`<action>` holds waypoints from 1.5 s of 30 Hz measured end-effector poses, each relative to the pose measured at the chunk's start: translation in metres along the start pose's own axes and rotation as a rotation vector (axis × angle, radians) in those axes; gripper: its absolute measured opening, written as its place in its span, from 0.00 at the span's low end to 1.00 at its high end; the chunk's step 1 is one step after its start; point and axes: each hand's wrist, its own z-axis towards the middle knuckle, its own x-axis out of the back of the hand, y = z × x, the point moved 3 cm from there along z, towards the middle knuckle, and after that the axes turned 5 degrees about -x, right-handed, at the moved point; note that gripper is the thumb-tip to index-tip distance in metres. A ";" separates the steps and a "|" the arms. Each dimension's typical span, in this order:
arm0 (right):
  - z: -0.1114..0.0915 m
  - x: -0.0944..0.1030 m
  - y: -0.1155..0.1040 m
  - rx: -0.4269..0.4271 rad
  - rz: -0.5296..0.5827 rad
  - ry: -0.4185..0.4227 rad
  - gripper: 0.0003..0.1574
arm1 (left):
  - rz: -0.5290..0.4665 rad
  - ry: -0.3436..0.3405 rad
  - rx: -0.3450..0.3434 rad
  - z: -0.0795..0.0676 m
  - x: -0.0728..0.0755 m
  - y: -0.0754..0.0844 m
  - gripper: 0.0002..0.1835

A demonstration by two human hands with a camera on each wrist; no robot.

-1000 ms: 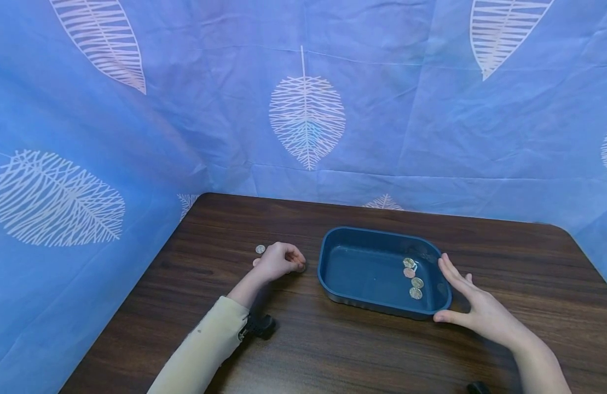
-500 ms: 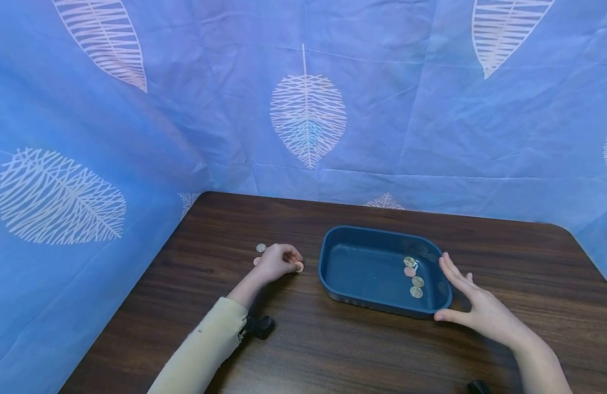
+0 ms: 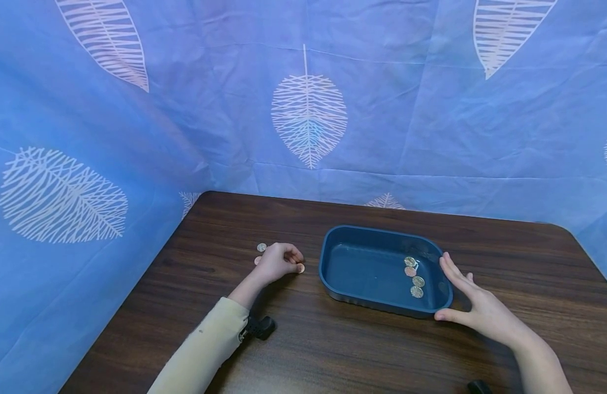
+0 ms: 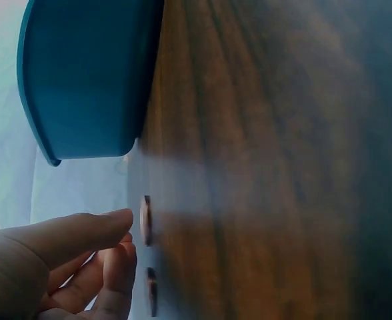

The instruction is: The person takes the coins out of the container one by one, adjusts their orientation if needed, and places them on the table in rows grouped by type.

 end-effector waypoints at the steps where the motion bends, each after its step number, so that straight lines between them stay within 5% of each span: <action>1: 0.000 0.000 0.000 0.000 -0.003 0.000 0.66 | -0.005 0.005 0.001 0.001 0.001 0.001 0.04; 7: -0.001 0.001 0.000 -0.002 -0.006 0.000 0.66 | -0.075 0.070 0.013 0.006 0.013 0.016 0.05; 15: -0.002 0.003 -0.001 0.001 0.004 0.001 0.66 | -0.158 0.155 -0.127 0.025 0.021 0.065 0.03; 24: -0.003 0.001 -0.001 0.025 0.017 0.007 0.66 | -0.293 -0.018 -0.193 0.042 -0.026 0.118 0.04; 38: 0.000 0.002 -0.004 0.022 0.023 -0.002 0.65 | -0.314 -0.188 -0.234 0.061 -0.087 0.156 0.05; 45: -0.002 0.002 -0.004 0.017 0.006 -0.001 0.65 | -0.337 -0.301 -0.196 0.071 -0.123 0.172 0.05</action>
